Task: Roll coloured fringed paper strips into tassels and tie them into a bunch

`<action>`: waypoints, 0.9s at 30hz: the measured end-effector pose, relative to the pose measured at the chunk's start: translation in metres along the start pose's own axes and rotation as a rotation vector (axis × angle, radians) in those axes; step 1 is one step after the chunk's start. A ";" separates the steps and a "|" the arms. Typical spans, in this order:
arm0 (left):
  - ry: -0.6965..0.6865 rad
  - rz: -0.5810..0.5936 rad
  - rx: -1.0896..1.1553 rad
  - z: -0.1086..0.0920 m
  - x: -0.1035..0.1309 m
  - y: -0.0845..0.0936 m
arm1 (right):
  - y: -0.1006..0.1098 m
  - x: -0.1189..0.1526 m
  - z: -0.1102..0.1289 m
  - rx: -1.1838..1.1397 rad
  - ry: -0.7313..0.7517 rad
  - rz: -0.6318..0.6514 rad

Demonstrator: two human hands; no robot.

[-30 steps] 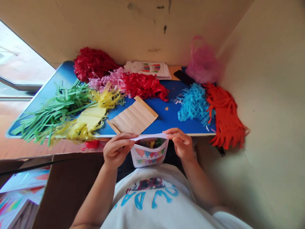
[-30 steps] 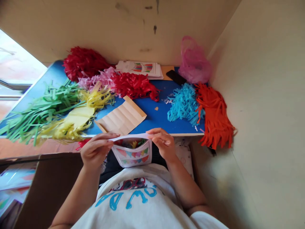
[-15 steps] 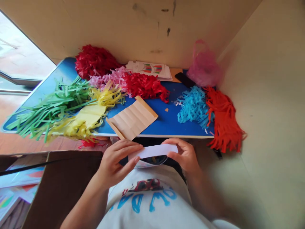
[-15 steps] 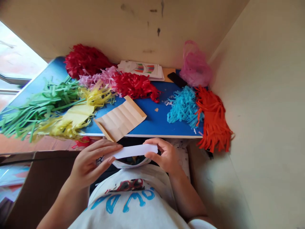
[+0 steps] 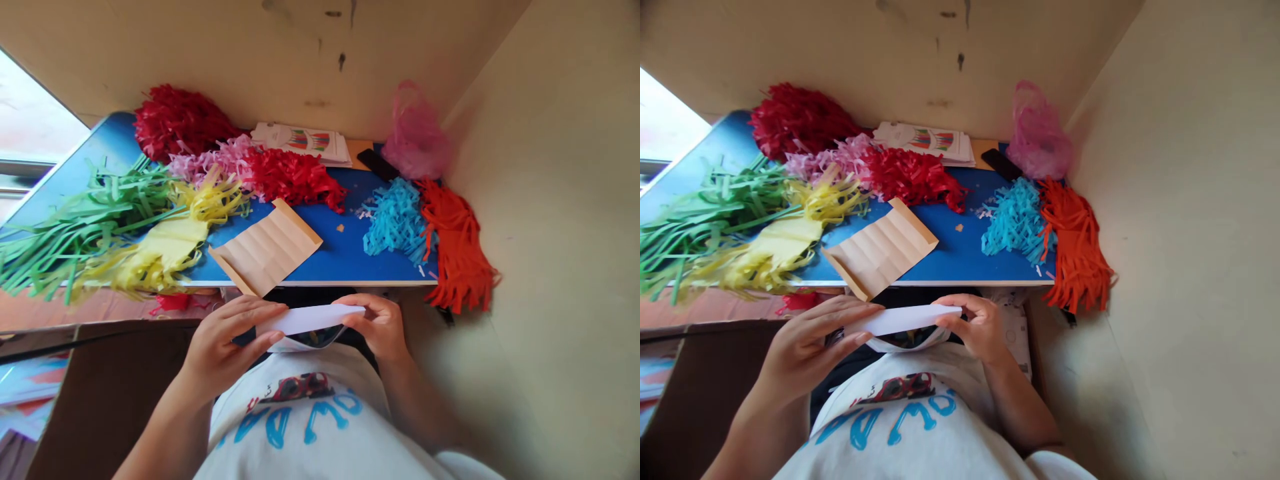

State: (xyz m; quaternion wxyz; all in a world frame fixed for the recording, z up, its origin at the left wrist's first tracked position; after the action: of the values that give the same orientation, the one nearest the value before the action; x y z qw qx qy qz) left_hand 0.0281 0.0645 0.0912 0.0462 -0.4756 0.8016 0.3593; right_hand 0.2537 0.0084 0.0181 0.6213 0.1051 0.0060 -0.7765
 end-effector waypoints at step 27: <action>0.288 -0.044 0.125 -0.002 0.020 -0.003 | -0.060 -0.013 0.095 0.773 0.723 0.453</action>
State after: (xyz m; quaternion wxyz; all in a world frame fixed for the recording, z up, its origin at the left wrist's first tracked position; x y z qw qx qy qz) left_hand 0.0205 0.0479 0.0824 -0.0319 -0.5357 0.8103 0.2356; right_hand 0.1839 0.0212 0.1064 0.6469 0.5822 -0.0888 -0.4844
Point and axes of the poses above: each hand's wrist, its own x-axis away from the middle knuckle, its own y-axis out of the back of the hand, z = x × y, the point moved 7 cm from there along -x, towards the middle knuckle, and after that the axes turned 6 degrees about y, right-handed, at the moved point
